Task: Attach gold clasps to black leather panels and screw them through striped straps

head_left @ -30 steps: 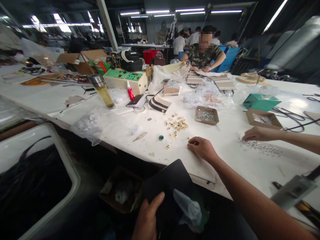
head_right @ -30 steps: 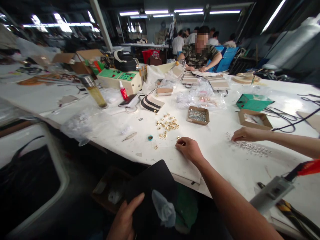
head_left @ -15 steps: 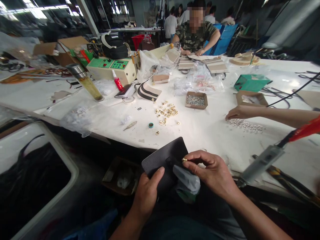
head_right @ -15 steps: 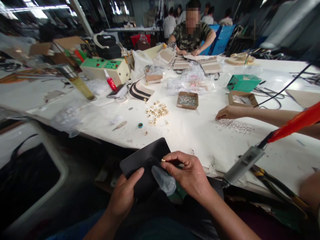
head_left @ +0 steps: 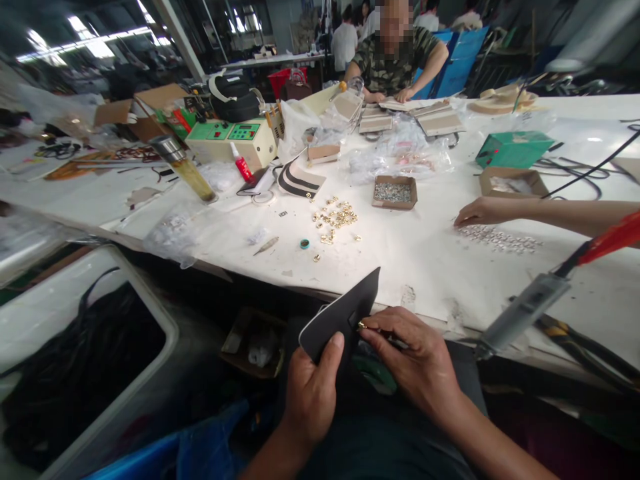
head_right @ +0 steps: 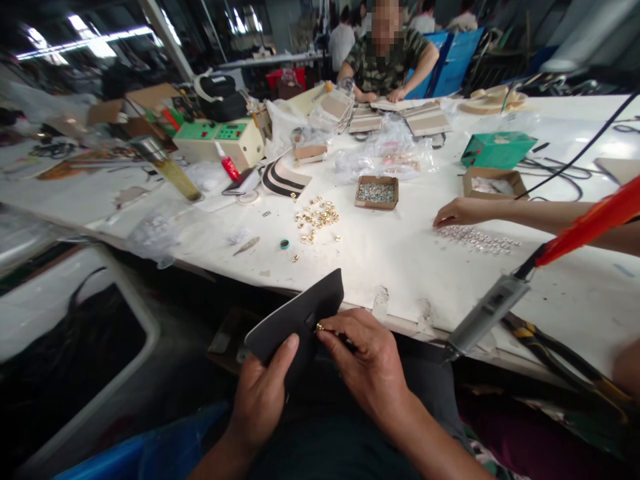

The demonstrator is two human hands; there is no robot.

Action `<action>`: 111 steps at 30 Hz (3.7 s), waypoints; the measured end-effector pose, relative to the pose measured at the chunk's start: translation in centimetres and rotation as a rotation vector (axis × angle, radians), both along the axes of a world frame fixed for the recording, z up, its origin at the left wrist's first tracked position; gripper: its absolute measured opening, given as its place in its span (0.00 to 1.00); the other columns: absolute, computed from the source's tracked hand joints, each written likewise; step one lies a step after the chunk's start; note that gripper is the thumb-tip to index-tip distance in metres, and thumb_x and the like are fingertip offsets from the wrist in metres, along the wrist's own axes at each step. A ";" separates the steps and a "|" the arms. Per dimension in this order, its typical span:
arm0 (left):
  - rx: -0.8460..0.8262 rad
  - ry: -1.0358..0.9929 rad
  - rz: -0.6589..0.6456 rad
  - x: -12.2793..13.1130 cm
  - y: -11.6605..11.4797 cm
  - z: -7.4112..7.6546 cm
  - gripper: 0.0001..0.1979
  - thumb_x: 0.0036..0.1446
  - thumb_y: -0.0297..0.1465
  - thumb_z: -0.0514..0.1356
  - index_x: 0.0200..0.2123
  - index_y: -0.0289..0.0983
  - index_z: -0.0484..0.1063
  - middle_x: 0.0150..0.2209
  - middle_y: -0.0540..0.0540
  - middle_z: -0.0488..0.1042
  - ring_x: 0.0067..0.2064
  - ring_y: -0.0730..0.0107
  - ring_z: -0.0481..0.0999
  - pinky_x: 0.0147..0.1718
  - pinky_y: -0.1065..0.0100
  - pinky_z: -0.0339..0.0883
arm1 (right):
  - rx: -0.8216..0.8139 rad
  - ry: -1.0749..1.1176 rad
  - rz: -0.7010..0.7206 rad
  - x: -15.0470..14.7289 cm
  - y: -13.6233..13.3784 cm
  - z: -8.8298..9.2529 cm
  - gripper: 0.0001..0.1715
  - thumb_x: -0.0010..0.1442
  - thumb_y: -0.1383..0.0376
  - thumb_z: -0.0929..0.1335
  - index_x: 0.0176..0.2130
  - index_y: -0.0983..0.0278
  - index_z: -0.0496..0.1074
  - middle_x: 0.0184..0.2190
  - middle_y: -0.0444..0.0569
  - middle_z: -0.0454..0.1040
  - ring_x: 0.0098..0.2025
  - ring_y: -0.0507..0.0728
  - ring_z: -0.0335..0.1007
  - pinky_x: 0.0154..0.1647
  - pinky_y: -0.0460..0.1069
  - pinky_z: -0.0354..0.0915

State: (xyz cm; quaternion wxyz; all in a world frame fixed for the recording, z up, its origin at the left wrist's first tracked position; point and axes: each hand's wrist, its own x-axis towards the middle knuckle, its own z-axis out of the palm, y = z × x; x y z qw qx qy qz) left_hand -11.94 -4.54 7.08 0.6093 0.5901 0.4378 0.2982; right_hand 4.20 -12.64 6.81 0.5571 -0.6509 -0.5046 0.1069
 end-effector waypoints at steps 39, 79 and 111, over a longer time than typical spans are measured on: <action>0.222 0.001 -0.018 -0.3 -2.8 -0.3 0.22 0.72 0.45 0.60 0.59 0.36 0.80 0.55 0.38 0.83 0.60 0.50 0.80 0.60 0.59 0.74 | 0.106 -0.373 -0.171 -0.6 -0.5 2.4 0.03 0.68 0.67 0.76 0.40 0.58 0.80 0.34 0.42 0.84 0.34 0.55 0.74 0.45 0.57 0.58; 0.649 -0.011 -0.255 -0.2 2.5 4.8 0.44 0.50 0.30 0.78 0.68 0.46 0.65 0.67 0.39 0.71 0.66 0.53 0.73 0.61 0.59 0.72 | 0.170 -0.283 0.332 1.8 -6.6 1.9 0.32 0.68 0.72 0.66 0.68 0.57 0.63 0.59 0.54 0.78 0.66 0.60 0.72 0.78 0.65 0.51; -0.135 0.224 -0.670 11.0 13.4 -2.6 0.15 0.50 0.30 0.69 0.43 0.38 0.80 0.37 0.47 0.85 0.39 0.59 0.83 0.38 0.64 0.75 | -0.588 0.522 -0.168 4.7 3.5 -2.1 0.15 0.64 0.58 0.71 0.45 0.65 0.82 0.43 0.53 0.87 0.45 0.66 0.84 0.41 0.55 0.77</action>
